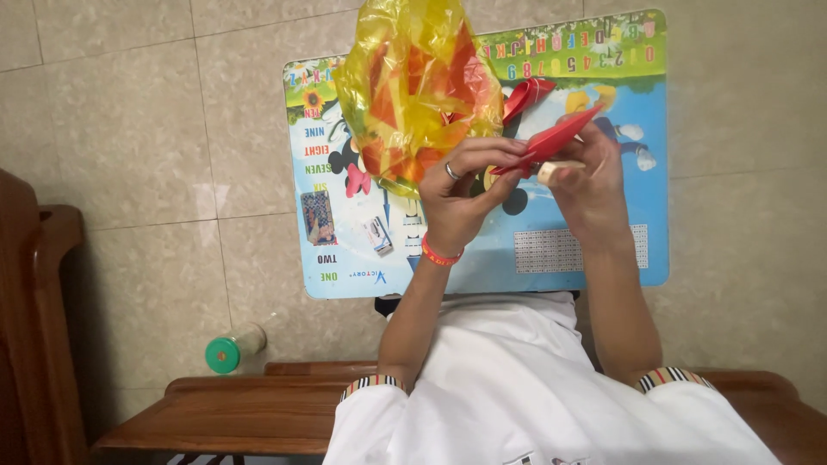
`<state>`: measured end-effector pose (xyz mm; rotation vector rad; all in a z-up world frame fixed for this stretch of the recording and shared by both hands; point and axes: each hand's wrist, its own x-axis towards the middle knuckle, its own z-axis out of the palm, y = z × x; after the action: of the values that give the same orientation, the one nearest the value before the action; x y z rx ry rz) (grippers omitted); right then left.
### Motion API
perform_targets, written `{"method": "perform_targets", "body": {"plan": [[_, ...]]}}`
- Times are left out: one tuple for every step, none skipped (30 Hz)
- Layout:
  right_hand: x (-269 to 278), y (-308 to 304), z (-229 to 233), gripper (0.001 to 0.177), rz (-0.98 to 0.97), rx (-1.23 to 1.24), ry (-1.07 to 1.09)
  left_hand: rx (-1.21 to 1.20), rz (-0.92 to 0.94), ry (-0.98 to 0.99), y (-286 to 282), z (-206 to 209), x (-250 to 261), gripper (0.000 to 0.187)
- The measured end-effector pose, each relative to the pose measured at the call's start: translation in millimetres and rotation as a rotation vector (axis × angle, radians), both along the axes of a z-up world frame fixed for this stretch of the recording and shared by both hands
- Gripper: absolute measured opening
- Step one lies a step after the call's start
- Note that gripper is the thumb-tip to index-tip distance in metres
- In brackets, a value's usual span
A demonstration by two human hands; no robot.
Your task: Folding and stapling red paper pieces to create a decorative item.
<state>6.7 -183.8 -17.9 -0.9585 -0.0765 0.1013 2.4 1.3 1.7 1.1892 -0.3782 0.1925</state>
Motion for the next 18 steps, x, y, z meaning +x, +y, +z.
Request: {"method": "perform_targets", "body": {"plan": [[-0.5,-0.2,-0.9,0.081,-0.001,-0.001,0.001,-0.001,-0.001,0.001,0.3,1.8,0.3,0.025],[-1.0,-0.2,-2.0,0.079,0.011,0.022,0.004,0.017,0.006,-0.008,0.7,3.5,0.5,0.025],[-1.4,-0.3,-3.1,0.078,0.023,0.045,0.006,0.034,0.013,-0.018,1.1,5.1,0.6,0.025],[-1.3,-0.3,-3.7,0.078,0.024,0.045,0.008,0.034,0.013,-0.016,1.7,6.9,0.8,0.025],[-1.1,-0.3,-4.3,0.076,0.031,0.065,0.023,0.064,0.028,-0.033,2.3,8.7,1.1,0.025],[-0.8,-0.5,-4.9,0.075,0.039,0.085,0.037,0.093,0.042,-0.05,2.7,10.5,1.6,0.025],[-0.1,-0.1,-4.3,0.075,0.039,0.083,0.039,0.091,0.042,-0.048,3.3,12.2,2.2,0.025],[0.1,0.5,-3.9,0.075,0.034,0.087,0.05,0.131,0.061,-0.068,4.1,13.9,2.5,0.025],[0.3,0.9,-3.5,0.075,0.029,0.09,0.06,0.17,0.079,-0.089,4.8,15.6,2.7,0.025],[0.2,2.8,0.8,0.075,0.029,0.089,0.061,0.17,0.079,-0.088,4.8,15.6,3.0,0.025],[0.0,4.6,5.1,0.075,0.027,0.105,0.074,0.186,0.086,-0.096,4.7,15.6,3.3,0.025],[-0.4,6.4,9.4,0.076,0.026,0.121,0.089,0.202,0.093,-0.102,4.6,15.6,3.3,0.024],[-0.9,5.1,4.8,0.076,0.026,0.12,0.091,0.201,0.093,-0.1,3.9,14.5,2.8,0.024],[-1.1,4.3,0.1,0.072,-0.001,0.09,0.085,0.186,0.085,-0.09,3.6,13.6,2.7,0.024],[-1.3,3.3,-4.5,0.069,-0.028,0.059,0.079,0.171,0.077,-0.08,3.3,12.7,2.6,0.024],[-2.0,5.1,-6.2,0.069,-0.029,0.059,0.08,0.172,0.076,-0.079,2.2,10.0,2.0,0.024],[-2.8,6.7,-7.9,0.067,-0.058,0.057,0.078,0.133,0.059,-0.054,1.2,7.2,1.4,0.024],[-3.6,8.2,-9.8,0.064,-0.088,0.054,0.075,0.094,0.042,-0.029,-0.1,4.3,0.9,0.025]]}}
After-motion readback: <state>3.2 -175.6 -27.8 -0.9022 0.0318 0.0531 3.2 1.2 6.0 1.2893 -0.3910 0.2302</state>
